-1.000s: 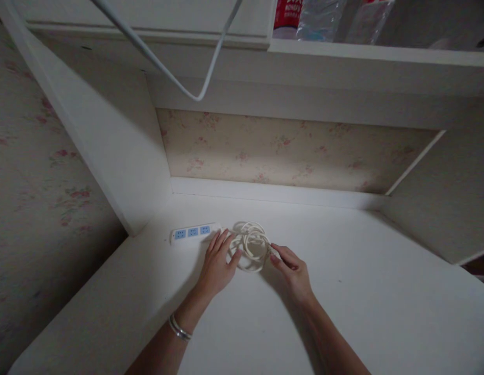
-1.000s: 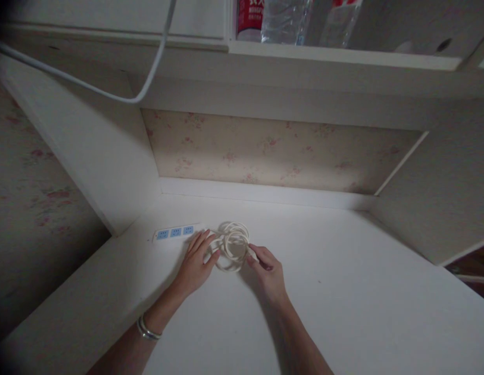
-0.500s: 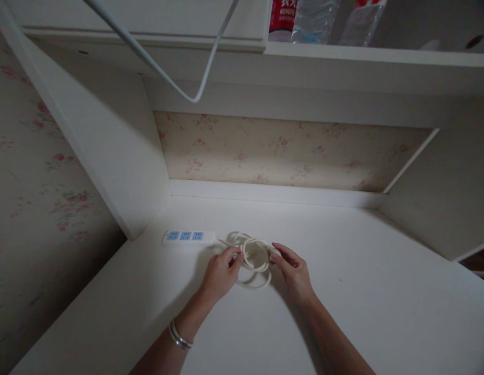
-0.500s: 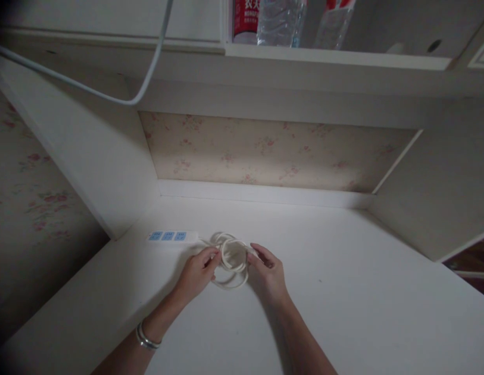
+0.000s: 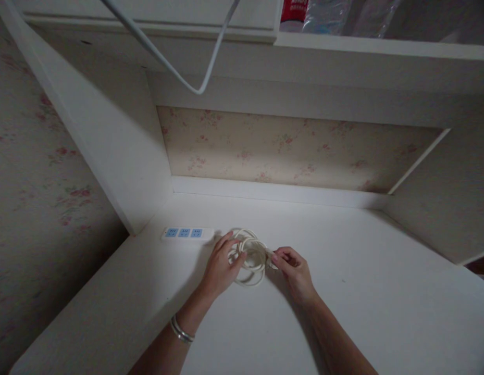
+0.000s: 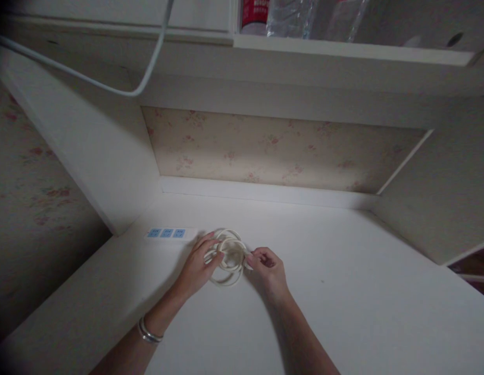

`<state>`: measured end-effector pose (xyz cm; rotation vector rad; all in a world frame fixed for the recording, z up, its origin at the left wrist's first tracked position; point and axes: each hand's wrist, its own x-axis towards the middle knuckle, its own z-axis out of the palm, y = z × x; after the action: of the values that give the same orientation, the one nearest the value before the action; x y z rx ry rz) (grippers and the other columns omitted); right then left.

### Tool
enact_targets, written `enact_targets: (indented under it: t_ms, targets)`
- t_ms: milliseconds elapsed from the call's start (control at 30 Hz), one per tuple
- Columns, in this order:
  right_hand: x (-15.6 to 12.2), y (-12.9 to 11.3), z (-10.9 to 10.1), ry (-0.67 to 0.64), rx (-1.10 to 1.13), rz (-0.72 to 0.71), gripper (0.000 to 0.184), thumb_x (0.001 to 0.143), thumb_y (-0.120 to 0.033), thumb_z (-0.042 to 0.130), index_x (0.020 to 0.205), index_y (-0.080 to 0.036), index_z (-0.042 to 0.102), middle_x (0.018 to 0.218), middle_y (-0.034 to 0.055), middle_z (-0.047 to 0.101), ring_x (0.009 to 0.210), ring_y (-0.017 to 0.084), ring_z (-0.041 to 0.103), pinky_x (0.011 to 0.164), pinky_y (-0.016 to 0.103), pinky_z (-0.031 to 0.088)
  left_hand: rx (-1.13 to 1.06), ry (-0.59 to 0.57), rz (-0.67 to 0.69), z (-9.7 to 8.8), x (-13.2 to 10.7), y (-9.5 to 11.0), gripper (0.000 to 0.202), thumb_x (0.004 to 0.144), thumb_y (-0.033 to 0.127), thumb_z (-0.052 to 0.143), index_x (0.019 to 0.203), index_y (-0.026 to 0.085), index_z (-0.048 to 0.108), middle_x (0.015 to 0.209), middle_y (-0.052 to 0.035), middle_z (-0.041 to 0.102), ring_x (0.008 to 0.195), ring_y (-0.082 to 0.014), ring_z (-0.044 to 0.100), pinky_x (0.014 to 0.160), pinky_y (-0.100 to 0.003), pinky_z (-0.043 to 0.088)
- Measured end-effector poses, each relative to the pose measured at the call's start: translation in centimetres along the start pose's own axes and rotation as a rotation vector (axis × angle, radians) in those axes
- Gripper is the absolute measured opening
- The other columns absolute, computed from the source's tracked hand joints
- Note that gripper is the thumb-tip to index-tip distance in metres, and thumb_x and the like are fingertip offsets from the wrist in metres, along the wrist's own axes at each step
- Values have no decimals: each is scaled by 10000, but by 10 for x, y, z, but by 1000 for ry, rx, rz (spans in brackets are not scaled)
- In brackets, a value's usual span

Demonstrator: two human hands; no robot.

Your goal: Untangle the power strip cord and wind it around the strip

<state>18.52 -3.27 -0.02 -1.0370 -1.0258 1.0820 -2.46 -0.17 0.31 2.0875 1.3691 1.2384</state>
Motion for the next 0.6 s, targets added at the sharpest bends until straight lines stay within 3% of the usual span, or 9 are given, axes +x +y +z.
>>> enact_targets:
  t_ms: [100,400,600]
  targets:
    - [0,0,0,-16,-9,7,259,672,-383,784,755,-182,644,668,-4,568,631,137,487,588,281,362,-6,-92,1,2,-1,-4,443,835,314,585,1258,196,532,1261,-97,589,1173,-230,535,1020,-396,419]
    - [1,-4,-2,-34,55,115,301,654,-417,793,821,-180,710,698,28,645,635,159,547,632,303,426,128,-111,107,-3,-3,-1,431,778,364,679,1185,251,590,1089,-78,595,1037,-245,545,924,-386,446]
    - [-1,-10,-2,-150,69,169,425,657,-413,791,1024,-209,732,1022,97,705,916,244,620,865,398,452,181,-81,96,-2,-2,-1,387,787,380,678,1140,246,595,1006,-63,616,978,-241,551,875,-385,442]
